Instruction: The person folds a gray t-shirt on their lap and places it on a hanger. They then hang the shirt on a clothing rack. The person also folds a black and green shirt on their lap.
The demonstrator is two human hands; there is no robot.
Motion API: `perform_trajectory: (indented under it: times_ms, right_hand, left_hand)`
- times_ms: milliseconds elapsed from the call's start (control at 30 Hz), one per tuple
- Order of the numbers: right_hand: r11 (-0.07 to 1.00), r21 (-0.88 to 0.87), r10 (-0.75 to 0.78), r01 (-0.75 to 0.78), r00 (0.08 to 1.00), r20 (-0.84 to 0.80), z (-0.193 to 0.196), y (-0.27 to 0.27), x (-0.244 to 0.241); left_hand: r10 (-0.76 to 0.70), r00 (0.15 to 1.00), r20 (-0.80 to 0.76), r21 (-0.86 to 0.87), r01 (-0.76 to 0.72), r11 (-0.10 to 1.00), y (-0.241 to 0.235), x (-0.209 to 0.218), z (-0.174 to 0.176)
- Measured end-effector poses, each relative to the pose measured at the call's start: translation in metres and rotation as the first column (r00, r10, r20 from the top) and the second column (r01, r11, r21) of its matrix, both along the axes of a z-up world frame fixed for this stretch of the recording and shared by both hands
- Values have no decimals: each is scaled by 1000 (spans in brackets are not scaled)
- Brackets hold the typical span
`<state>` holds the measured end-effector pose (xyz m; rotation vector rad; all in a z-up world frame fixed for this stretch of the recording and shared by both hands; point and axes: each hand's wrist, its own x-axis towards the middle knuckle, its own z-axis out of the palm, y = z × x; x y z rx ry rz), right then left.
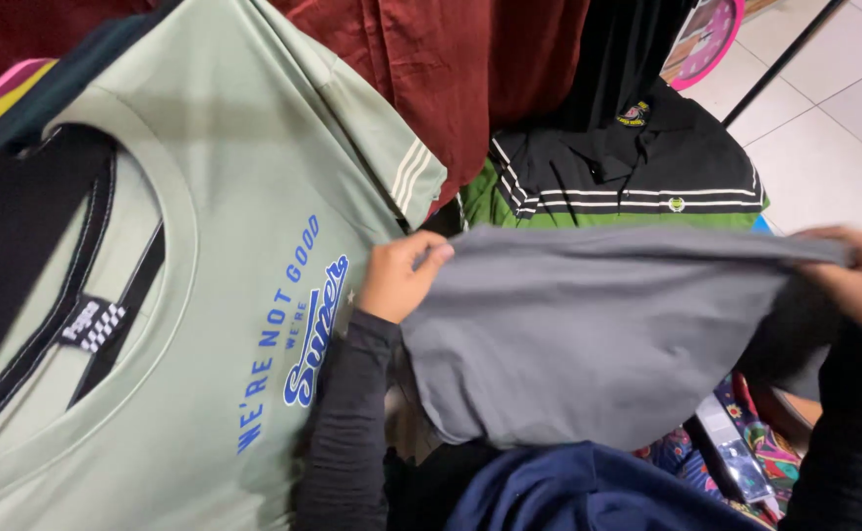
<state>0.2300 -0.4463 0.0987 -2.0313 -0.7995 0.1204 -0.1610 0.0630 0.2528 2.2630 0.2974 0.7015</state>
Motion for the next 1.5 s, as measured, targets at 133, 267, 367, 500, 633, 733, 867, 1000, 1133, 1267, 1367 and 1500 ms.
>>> perform_trajectory:
  times_ms: [133, 267, 367, 500, 633, 733, 867, 1000, 1133, 1267, 1367, 1500]
  right_hand:
    - [995, -98, 3, -4, 1000, -16, -37, -2, 14]
    - [974, -110, -189, 198, 978, 85, -36, 27, 86]
    - [933, -11, -325, 359, 857, 400, -27, 93, 109]
    - [959, -25, -162, 282, 621, 767, -2, 206, 14]
    - [952, -234, 31, 198, 697, 717, -72, 286, -76]
    - [961, -274, 153, 43, 741, 653, -104, 311, -116]
    - [941, -336, 193, 34, 762, 618, -118, 309, -117]
    - [940, -340, 253, -25, 721, 645, -109, 296, -106]
    - [938, -347, 215, 12, 767, 605, -107, 240, -55]
    - [912, -317, -46, 259, 835, 548, -129, 194, -15]
    - [910, -292, -97, 294, 836, 540, -128, 216, -27]
    - [955, -291, 155, 60, 735, 660, -112, 294, -83]
  left_hand:
    - [-87, 986, -144, -97, 73, 993, 24, 20, -60]
    - [28, 988, -151, 25, -24, 999, 61, 75, -85]
    - [167, 985, -52, 170, -156, 973, 69, 126, -119]
    - [169, 963, 208, 441, -247, 863, 23, 176, -152]
    - [109, 971, -213, 461, 2, 887, -48, 179, -201]
    - [64, 833, -550, 396, 192, 898, -70, 179, -223]
    - [-1, 757, -654, 319, 277, 906, -58, 173, -244]
    - [-5, 744, -668, 323, 297, 898, -50, 166, -247]
    - [27, 758, -652, 290, 216, 932, -45, 149, -239]
    - [74, 768, -637, 280, 141, 950, -44, 143, -248]
    - [73, 809, -583, 340, 161, 927, -59, 156, -245]
    - [-8, 854, -520, 411, 258, 874, -84, 180, -260]
